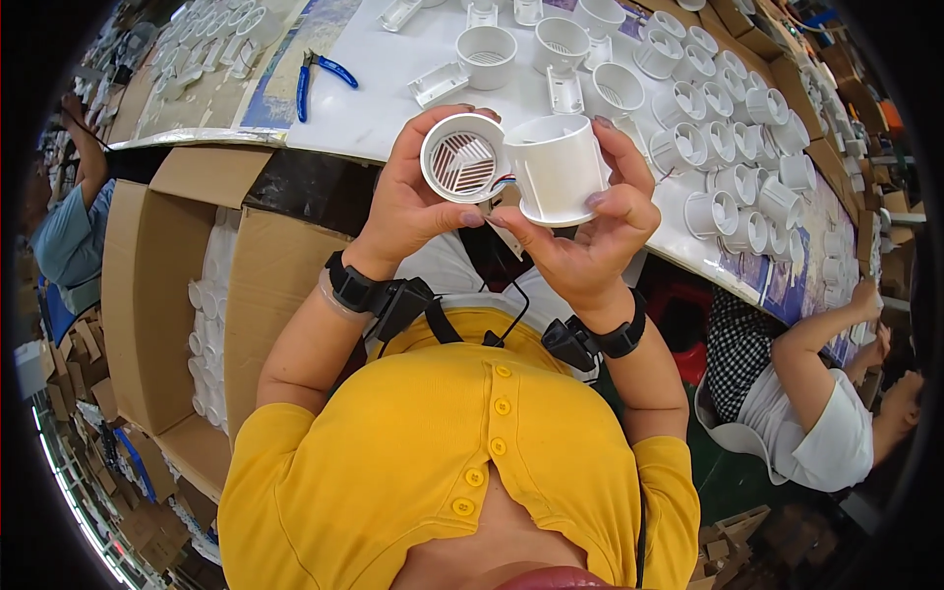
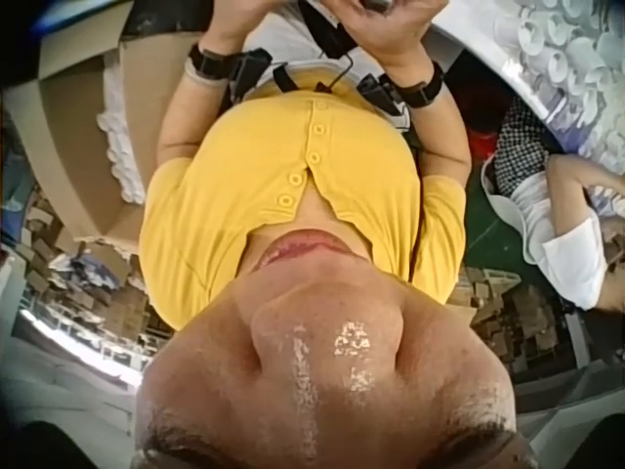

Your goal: The person trims a white plastic housing using shears, places it into a box, and picks up another housing. They then thread the wires of a small fan through the housing and press the fan into place by hand.

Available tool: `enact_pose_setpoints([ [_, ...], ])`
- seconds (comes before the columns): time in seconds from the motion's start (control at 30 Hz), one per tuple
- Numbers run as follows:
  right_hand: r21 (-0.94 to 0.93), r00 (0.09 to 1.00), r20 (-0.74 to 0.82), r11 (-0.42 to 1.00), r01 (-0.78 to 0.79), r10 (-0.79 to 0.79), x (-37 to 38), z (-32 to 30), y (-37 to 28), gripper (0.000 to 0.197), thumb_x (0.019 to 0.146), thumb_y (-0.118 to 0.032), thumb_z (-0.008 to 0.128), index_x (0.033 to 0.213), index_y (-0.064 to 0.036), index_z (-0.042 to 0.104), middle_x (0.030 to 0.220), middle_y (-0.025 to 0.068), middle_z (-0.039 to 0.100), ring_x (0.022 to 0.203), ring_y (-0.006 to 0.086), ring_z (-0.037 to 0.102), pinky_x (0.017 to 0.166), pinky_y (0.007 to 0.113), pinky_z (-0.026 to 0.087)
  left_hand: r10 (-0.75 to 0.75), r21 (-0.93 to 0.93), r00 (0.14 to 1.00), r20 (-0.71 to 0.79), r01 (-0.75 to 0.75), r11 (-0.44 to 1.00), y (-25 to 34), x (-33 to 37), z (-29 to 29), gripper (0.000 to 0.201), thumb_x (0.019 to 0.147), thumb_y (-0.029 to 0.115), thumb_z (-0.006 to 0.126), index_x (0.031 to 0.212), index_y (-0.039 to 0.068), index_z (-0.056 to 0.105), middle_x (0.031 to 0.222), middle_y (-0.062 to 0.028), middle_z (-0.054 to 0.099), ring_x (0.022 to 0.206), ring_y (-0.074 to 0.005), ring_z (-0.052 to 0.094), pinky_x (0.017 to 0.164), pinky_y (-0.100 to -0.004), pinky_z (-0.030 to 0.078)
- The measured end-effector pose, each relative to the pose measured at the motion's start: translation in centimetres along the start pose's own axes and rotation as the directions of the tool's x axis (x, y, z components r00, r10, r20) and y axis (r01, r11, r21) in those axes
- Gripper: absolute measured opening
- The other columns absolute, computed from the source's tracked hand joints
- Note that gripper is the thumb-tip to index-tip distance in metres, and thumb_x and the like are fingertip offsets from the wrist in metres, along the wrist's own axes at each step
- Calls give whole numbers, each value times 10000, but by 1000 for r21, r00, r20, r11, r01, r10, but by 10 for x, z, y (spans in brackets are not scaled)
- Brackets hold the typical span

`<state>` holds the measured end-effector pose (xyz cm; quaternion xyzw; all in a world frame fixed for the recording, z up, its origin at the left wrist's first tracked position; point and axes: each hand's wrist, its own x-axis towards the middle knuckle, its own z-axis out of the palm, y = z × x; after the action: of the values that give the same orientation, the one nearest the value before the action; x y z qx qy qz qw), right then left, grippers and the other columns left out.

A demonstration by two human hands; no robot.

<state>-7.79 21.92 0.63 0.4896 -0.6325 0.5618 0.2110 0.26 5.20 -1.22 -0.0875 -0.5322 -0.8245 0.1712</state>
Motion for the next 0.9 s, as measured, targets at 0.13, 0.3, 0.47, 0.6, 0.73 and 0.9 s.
enact_pose_setpoints([
  [0.13,22,1000,-10,1000,20,-19,0,2,-1,737,655,-241,869,1071,-132,271,1293,231,371,1195,324,457,960,390,450,41,27,999,31,-41,999,-2,0,-1,845,629,57,849,1323,63,367,1346,-117,450,1243,-214,455,1049,-352,396],
  [0.3,19,1000,-15,999,28,-28,-6,1,4,740,654,-239,870,1072,-138,267,1297,229,370,1183,320,466,947,388,461,133,184,984,114,-153,971,1,3,-2,834,619,50,853,1306,62,381,1364,-128,427,1270,-220,426,1066,-354,369],
  [0.47,6,1000,-12,1000,-18,18,-12,-1,6,735,662,-234,865,1074,-142,264,1312,225,363,1189,321,458,967,392,441,160,269,978,136,-192,944,2,3,-2,832,623,49,852,1309,62,382,1372,-126,413,1282,-219,411,1069,-344,355],
  [0.6,-1,1000,-6,1000,-26,26,-13,0,6,727,669,-229,861,1073,-144,263,1325,224,355,1197,322,450,986,396,422,145,298,981,131,-178,938,3,2,-3,837,624,42,851,1315,59,380,1368,-122,415,1282,-213,408,1067,-334,353],
  [0.73,7,1000,-3,1000,-29,29,-13,1,6,720,675,-226,857,1073,-144,262,1334,225,349,1206,324,442,997,400,409,132,331,981,139,-172,928,2,0,-5,876,609,62,859,1330,70,361,1391,-166,395,1294,-266,418,1065,-385,375],
  [0.9,20,999,0,999,-48,48,-15,3,7,717,679,-222,855,1073,-144,262,1336,229,346,1213,331,435,1007,405,398,87,262,992,93,-109,959,-1,-2,-6,865,623,79,854,1331,59,357,1385,-153,413,1284,-254,427,1066,-374,376],
])
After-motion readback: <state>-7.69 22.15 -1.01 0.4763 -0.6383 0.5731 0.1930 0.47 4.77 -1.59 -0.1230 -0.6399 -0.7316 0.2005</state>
